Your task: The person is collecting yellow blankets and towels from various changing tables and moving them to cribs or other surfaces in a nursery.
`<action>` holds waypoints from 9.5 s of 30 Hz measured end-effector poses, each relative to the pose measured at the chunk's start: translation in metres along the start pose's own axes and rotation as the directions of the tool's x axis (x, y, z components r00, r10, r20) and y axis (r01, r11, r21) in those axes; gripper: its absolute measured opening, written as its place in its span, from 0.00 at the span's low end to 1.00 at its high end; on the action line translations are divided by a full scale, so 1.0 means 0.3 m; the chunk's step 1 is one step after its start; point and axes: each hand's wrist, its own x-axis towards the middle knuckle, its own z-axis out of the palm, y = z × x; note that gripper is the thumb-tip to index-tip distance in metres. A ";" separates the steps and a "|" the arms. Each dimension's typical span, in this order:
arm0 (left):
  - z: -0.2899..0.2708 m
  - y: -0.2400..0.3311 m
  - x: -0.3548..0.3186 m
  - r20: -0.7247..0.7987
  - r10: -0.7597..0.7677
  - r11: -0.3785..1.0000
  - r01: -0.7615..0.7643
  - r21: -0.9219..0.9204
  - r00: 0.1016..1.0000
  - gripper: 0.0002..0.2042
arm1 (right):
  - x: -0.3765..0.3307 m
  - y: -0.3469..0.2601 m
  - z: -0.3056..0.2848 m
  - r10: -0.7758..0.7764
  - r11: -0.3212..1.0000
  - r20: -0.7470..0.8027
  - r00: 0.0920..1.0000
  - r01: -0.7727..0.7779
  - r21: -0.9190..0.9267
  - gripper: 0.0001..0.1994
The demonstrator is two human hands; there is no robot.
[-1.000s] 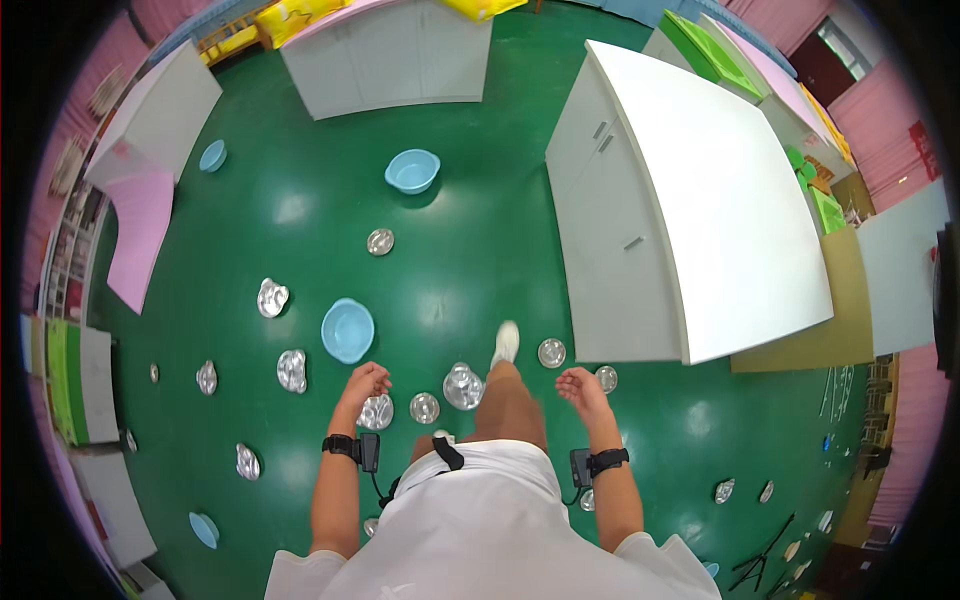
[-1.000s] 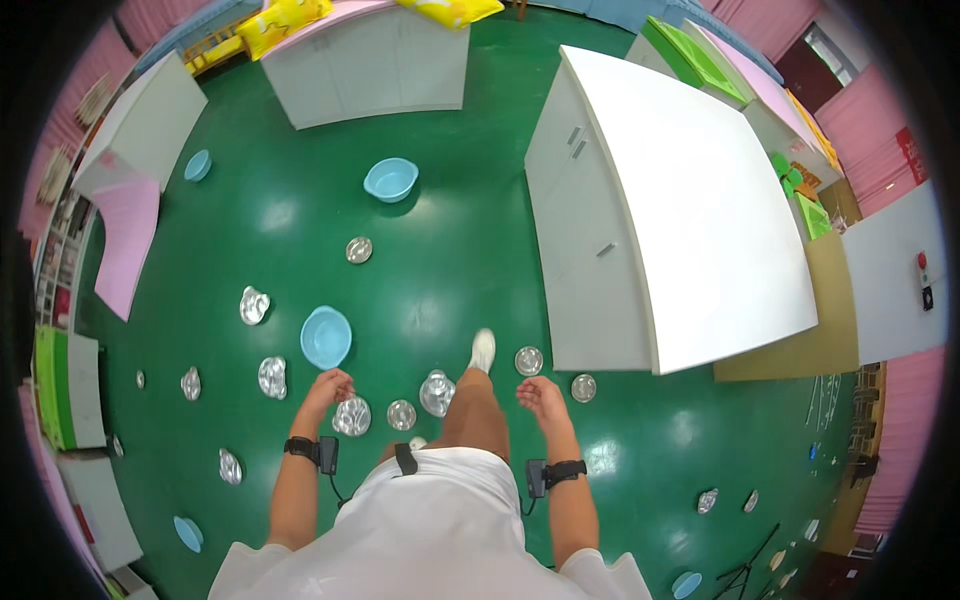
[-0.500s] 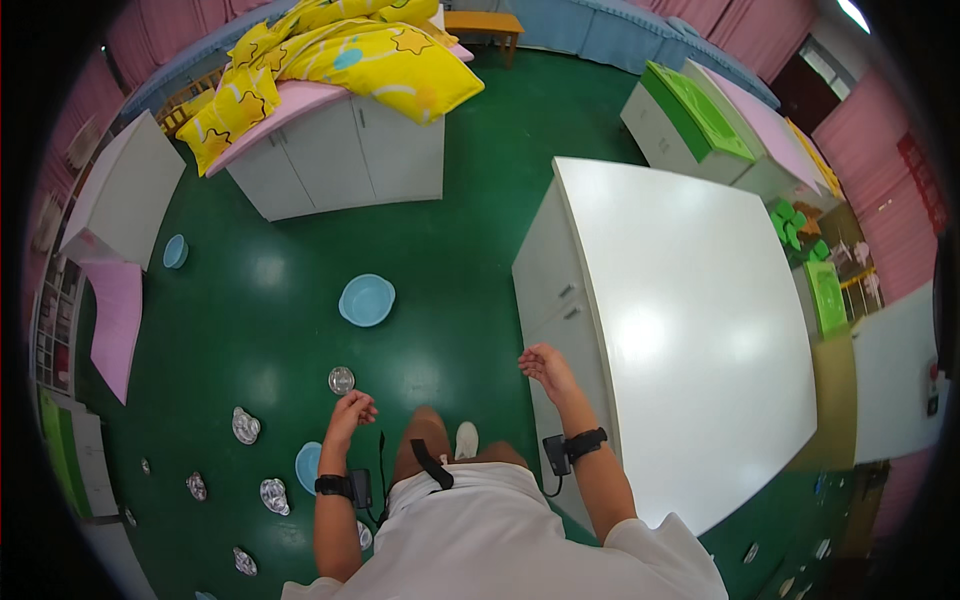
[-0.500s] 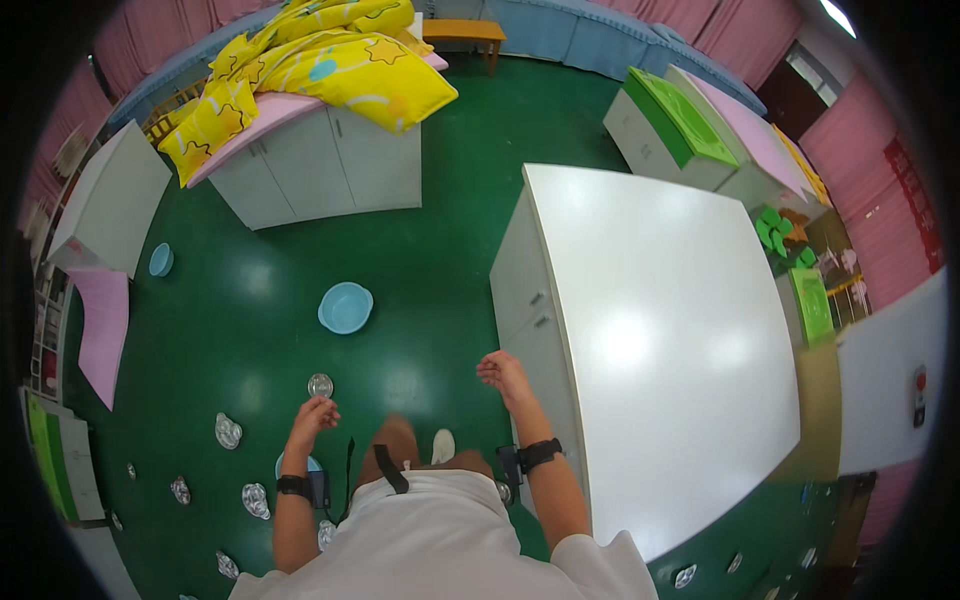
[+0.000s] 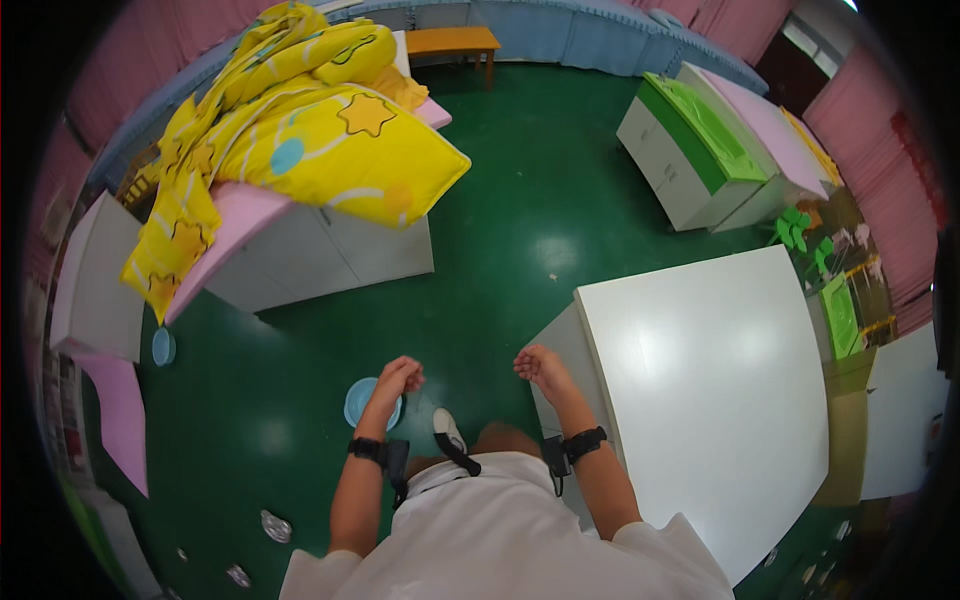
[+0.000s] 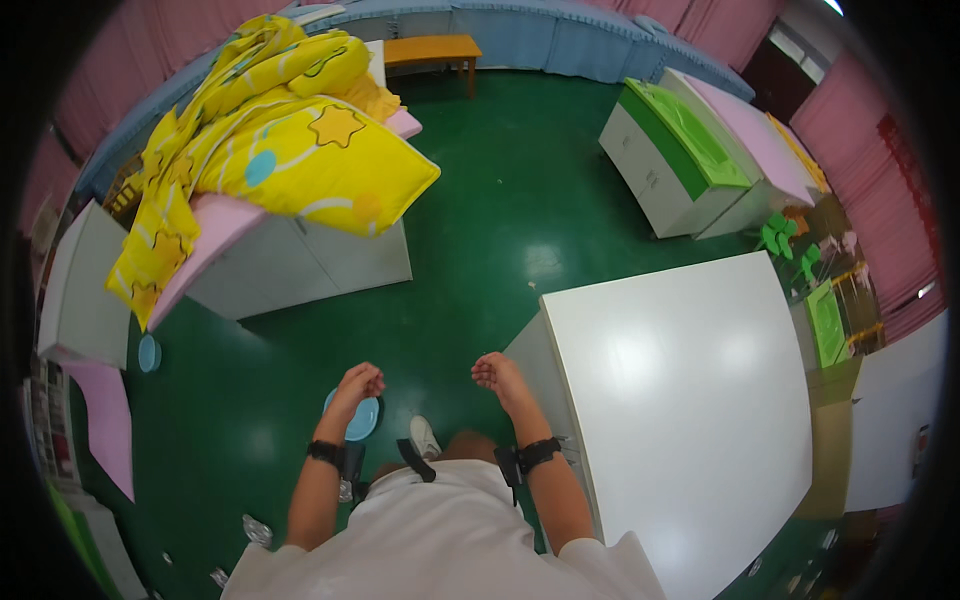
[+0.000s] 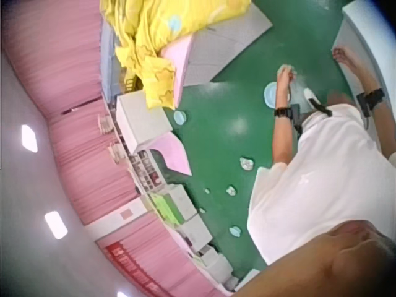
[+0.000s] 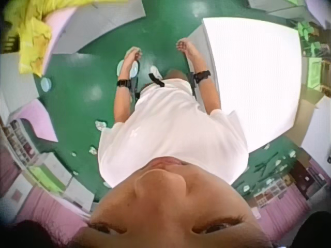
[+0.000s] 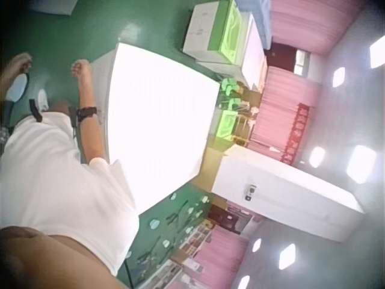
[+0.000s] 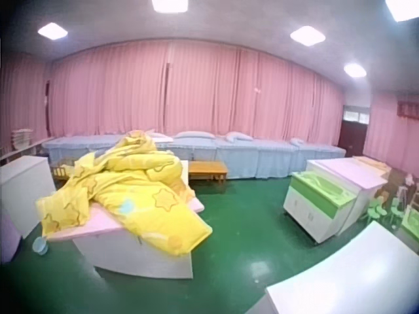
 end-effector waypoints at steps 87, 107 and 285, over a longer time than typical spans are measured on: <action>3.557 3.840 7.534 0.416 -0.320 0.923 0.181 0.339 0.851 0.08 | 5.579 -5.266 -3.105 0.018 0.905 -0.708 0.706 0.289 0.311 0.10; 5.838 4.219 8.837 0.656 -0.509 0.758 -0.071 0.649 0.557 0.08 | 6.121 -6.233 -4.582 0.149 0.692 -0.930 0.337 0.636 0.342 0.09; 13.509 3.152 7.993 -0.416 -0.846 0.519 -0.334 -0.787 -0.333 0.07 | 4.759 -8.689 -9.435 0.511 0.854 -0.492 -0.705 0.350 0.385 0.12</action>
